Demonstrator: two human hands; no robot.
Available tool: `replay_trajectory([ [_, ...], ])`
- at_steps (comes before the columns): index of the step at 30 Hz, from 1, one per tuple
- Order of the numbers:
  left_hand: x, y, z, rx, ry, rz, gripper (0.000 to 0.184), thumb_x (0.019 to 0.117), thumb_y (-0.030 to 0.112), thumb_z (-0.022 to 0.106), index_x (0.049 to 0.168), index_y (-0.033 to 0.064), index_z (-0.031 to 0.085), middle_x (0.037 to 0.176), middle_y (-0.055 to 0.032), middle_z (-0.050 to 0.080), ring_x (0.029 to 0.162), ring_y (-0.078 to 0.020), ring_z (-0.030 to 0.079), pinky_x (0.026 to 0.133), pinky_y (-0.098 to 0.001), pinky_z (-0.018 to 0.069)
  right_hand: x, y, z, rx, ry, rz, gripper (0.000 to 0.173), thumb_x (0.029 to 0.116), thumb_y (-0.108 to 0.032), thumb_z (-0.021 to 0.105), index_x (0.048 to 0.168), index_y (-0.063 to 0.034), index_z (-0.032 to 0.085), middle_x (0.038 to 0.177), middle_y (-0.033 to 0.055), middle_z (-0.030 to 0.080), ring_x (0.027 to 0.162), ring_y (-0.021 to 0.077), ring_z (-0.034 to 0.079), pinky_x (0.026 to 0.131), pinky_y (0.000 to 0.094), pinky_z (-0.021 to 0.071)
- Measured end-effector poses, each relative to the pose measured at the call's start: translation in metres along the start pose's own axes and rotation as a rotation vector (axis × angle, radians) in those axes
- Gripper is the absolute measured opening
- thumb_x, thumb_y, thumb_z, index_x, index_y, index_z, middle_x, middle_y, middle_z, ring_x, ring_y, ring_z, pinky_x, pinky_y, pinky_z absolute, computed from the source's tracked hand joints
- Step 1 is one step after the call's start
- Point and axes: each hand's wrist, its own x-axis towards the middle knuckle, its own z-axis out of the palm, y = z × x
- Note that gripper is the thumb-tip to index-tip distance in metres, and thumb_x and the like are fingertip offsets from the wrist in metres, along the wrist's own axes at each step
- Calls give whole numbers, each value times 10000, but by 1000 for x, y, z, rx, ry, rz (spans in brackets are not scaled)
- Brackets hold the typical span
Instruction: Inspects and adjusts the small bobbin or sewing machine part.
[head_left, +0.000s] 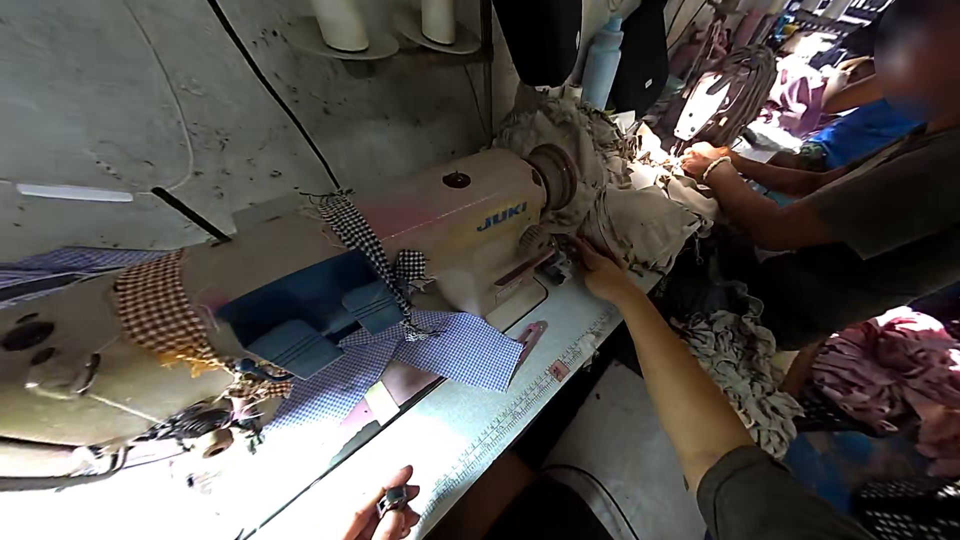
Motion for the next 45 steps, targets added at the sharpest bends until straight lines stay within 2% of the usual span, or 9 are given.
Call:
replay_trajectory([
  [5, 2, -3, 1, 29, -4, -17, 358, 1013, -18, 513, 1176, 210, 736, 1087, 148, 765, 925, 19, 708, 812, -176, 581, 0, 5, 4, -46, -24, -17, 615, 1101, -182, 359, 1669, -228, 129, 1716, 121, 178, 1577, 303, 204, 1249, 551, 235],
  [8, 5, -13, -2, 42, -28, -8, 299, 1033, 79, 556, 1232, 219, 730, 1128, 117, 757, 941, -12, 705, 823, -203, 582, -15, 8, -4, 162, 144, -95, 512, 1081, -96, 401, 1592, -88, 361, 1615, 165, 399, 1476, 311, 418, 1206, 513, 352],
  [11, 10, -13, 9, 75, -8, 69, 278, 1045, 141, 551, 1287, 107, 684, 1095, 64, 747, 888, -37, 692, 798, -217, 580, -57, -4, -10, 231, 419, -97, 377, 1055, -76, 443, 1394, 7, 583, 1376, 233, 610, 1269, 340, 603, 1089, 524, 475],
  [14, 14, -8, 20, 10, -17, 129, 285, 1025, 28, 536, 1292, -25, 622, 1095, -20, 737, 915, -94, 702, 828, -268, 596, -111, -42, 9, 423, 562, -263, 311, 1070, -179, 482, 1249, 36, 619, 1214, 143, 659, 1093, 166, 641, 953, 341, 536],
  [17, 18, -8, 29, 57, -64, 247, 301, 1005, -12, 564, 1299, -73, 582, 1117, -66, 728, 962, -133, 709, 868, -310, 606, -171, -112, 35, 728, 339, -470, 194, 1044, -209, 558, 1138, -89, 678, 1083, -43, 686, 982, 42, 661, 869, 279, 580],
  [25, 3, 10, 33, 533, 54, 542, 199, 948, -4, 655, 1122, -94, 689, 1047, -112, 744, 949, -96, 718, 870, -246, 601, -219, -198, 60, 986, 129, -676, 194, 958, -112, 674, 1126, -28, 720, 1080, 23, 714, 1015, 101, 690, 923, 286, 600],
  [31, 3, 13, 18, 907, 76, 606, 183, 945, 71, 688, 1073, -35, 765, 1024, -135, 757, 949, -127, 730, 884, -203, 573, -226, -217, 84, 1454, -165, -264, 154, 935, 53, 631, 1080, 11, 663, 977, 33, 746, 901, 109, 732, 873, 299, 622],
  [36, 5, 19, 0, 881, -27, 352, 262, 932, 190, 728, 1144, 40, 758, 993, -50, 742, 877, -61, 687, 829, -188, 552, -219, -226, 86, 1639, -390, 93, 134, 1003, 80, 494, 1031, -21, 577, 889, 45, 702, 805, 121, 725, 816, 301, 630],
  [45, 28, 25, -34, 784, -208, 149, 260, 920, 194, 748, 1132, 47, 719, 953, -22, 663, 833, -42, 609, 779, -185, 500, -209, -245, 100, 1705, -449, 181, 223, 1003, 84, 415, 961, -21, 608, 859, 53, 699, 798, 119, 713, 817, 297, 624],
])
